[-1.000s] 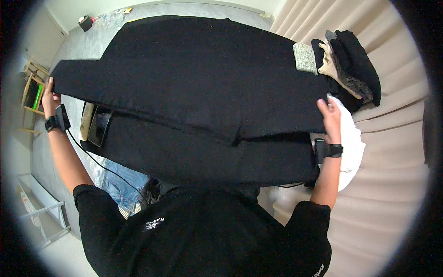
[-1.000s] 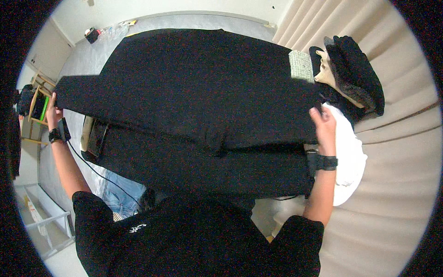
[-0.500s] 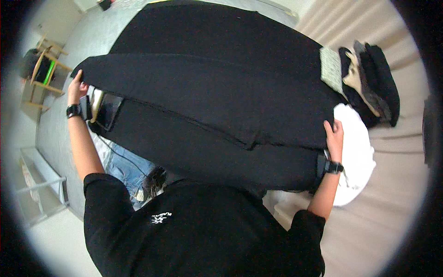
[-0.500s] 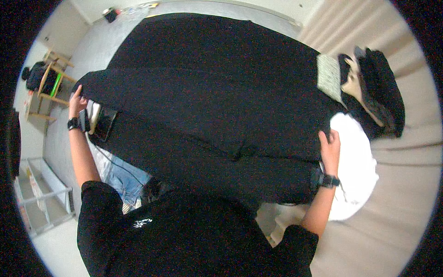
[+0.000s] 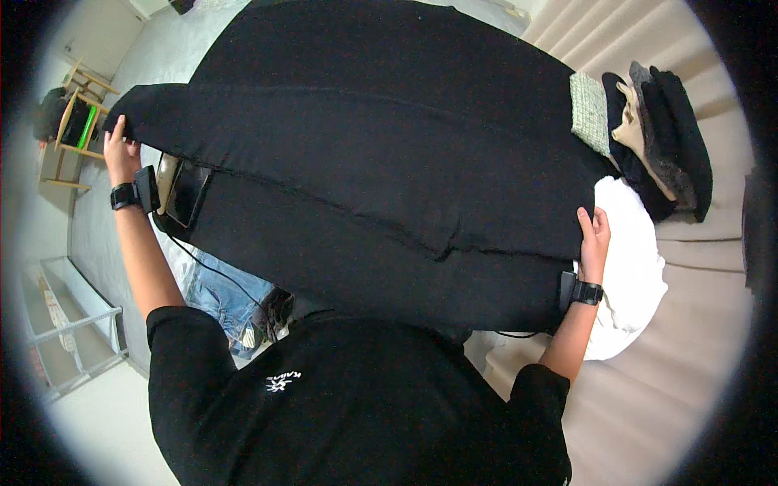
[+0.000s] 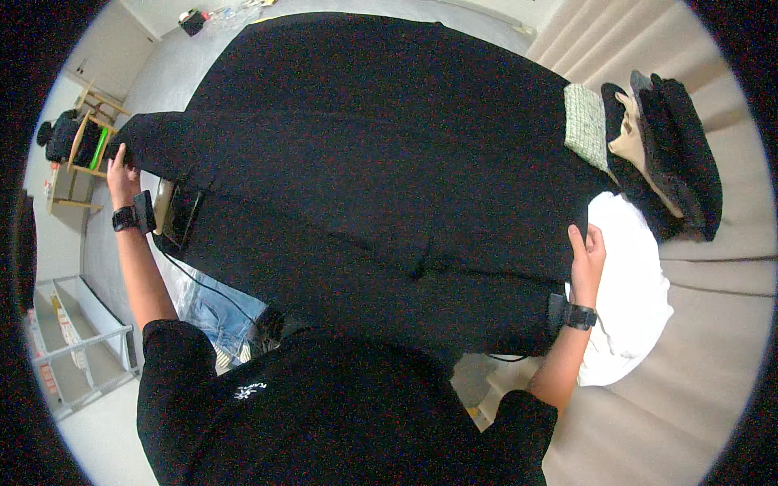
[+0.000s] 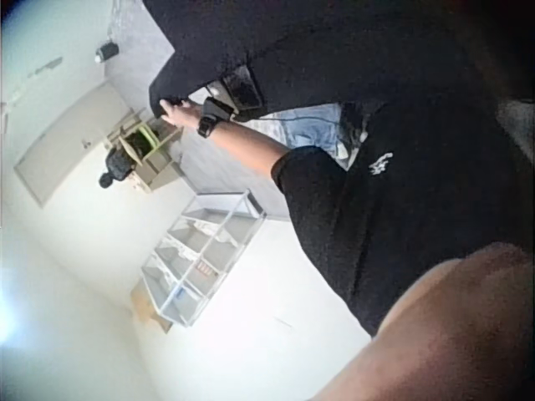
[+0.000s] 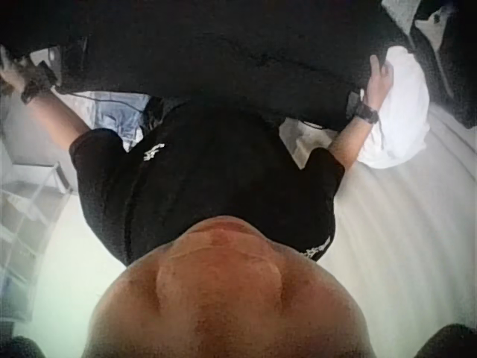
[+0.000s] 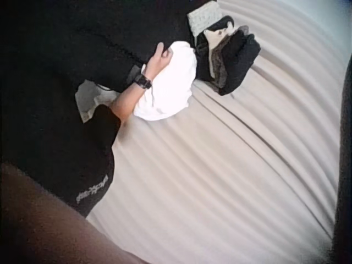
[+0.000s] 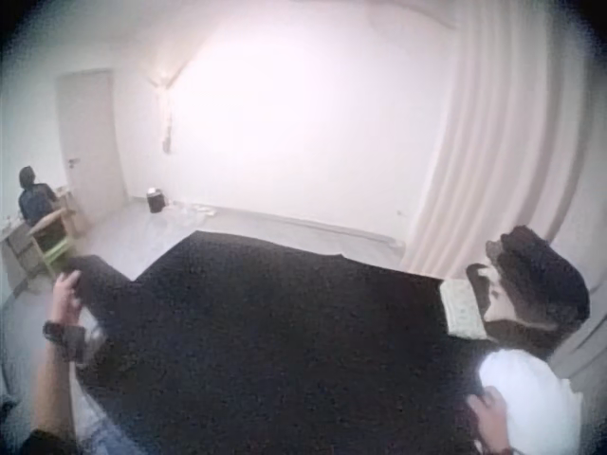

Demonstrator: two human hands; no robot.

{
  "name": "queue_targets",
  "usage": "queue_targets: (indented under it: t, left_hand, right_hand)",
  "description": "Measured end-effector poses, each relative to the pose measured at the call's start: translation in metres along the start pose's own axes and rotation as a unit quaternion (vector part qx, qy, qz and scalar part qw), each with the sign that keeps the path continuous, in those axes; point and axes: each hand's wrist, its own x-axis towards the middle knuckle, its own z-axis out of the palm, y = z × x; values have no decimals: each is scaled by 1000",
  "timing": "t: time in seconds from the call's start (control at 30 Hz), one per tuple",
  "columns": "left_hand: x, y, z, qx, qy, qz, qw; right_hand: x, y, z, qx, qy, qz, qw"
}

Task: Folding a black sweater and blue jeans on a flat surface.

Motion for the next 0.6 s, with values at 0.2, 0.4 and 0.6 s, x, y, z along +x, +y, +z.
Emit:
queue_targets:
  t: [0.2,0.4,0.6]
  left_hand:
    - [11,203,-34,141,83,149,975]
    - [-48,430,23,-282,-141,207,926]
    - [-128,458,92,-204,-422,316,825]
  right_hand:
    - [-4,0,3,-6,23,-6,1000]
    - [-8,3,-7,-14,35,-5,999]
    - [-1,7,1,-20,28,-32,999]
